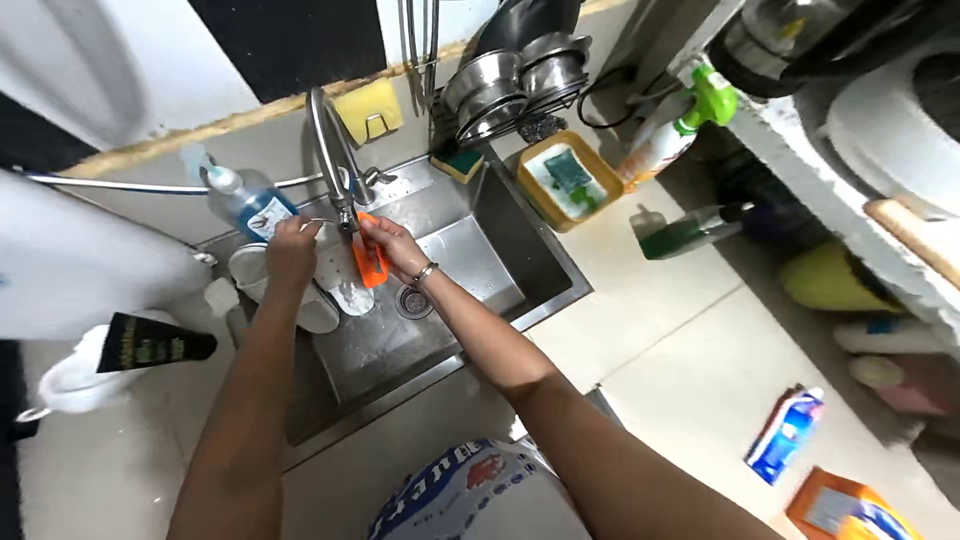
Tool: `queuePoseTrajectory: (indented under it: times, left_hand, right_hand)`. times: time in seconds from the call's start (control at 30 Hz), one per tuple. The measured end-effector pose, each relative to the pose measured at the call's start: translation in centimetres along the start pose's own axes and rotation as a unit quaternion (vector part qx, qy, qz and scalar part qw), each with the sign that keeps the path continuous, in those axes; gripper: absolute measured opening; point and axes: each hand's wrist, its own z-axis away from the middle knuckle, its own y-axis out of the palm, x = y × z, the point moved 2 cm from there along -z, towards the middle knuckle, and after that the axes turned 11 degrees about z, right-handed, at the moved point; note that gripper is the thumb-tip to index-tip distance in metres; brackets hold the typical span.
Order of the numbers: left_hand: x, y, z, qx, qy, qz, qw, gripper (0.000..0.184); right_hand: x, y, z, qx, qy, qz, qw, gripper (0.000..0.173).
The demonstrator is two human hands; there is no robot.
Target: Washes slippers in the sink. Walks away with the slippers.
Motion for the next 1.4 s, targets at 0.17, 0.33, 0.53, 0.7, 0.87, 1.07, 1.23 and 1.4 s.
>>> queuePoseTrajectory:
  times: [0.17, 0.33, 0.53, 0.7, 0.87, 1.07, 1.23, 1.4]
  left_hand:
    - [-3.2, 0.9, 1.4, -0.037, -0.083, 0.158, 0.983, 0.029]
    - [-5.5, 6.9, 4.6, -0.035, -0.357, 0.713, 0.602, 0.057]
    - [-8.3, 16.1, 10.0, 0.109, -0.567, 0.658, 0.483, 0.068]
    - [-10.2, 15.6, 7.7, 0.139, -0.485, 0.644, 0.574, 0.048]
    - [-8.6, 12.6, 2.6, 0.038, -0.458, 0.677, 0.575, 0.042]
    - [-7.7, 11.8, 2.9, 0.104, -0.443, 0.588, 0.669, 0.031]
    - [-9.1, 11.2, 7.0, 0.230, -0.382, 0.407, 0.798, 0.045]
    - [-7.2, 11.1, 8.8, 0.145, -0.375, 0.496, 0.770, 0.047]
  right_hand:
    - [-1.4, -0.2, 0.0, 0.059, 0.079, -0.054, 0.994, 0.026]
    - [-3.3, -0.1, 1.1, 0.076, 0.106, -0.042, 0.991, 0.031]
    - [-13.0, -5.9, 3.3, -0.004, 0.327, 0.329, 0.886, 0.052]
    - [-4.1, -9.8, 4.6, 0.010, 0.208, 0.533, 0.820, 0.053]
    - [7.7, -19.9, 4.3, -0.200, 0.065, 0.608, 0.765, 0.040]
    - [12.3, -32.2, 1.8, -0.327, 0.138, 0.678, 0.644, 0.056]
    - [10.2, -35.4, -0.6, -0.250, 0.209, 0.721, 0.611, 0.068]
    - [10.8, -34.7, -1.1, -0.210, 0.215, 0.751, 0.588, 0.048]
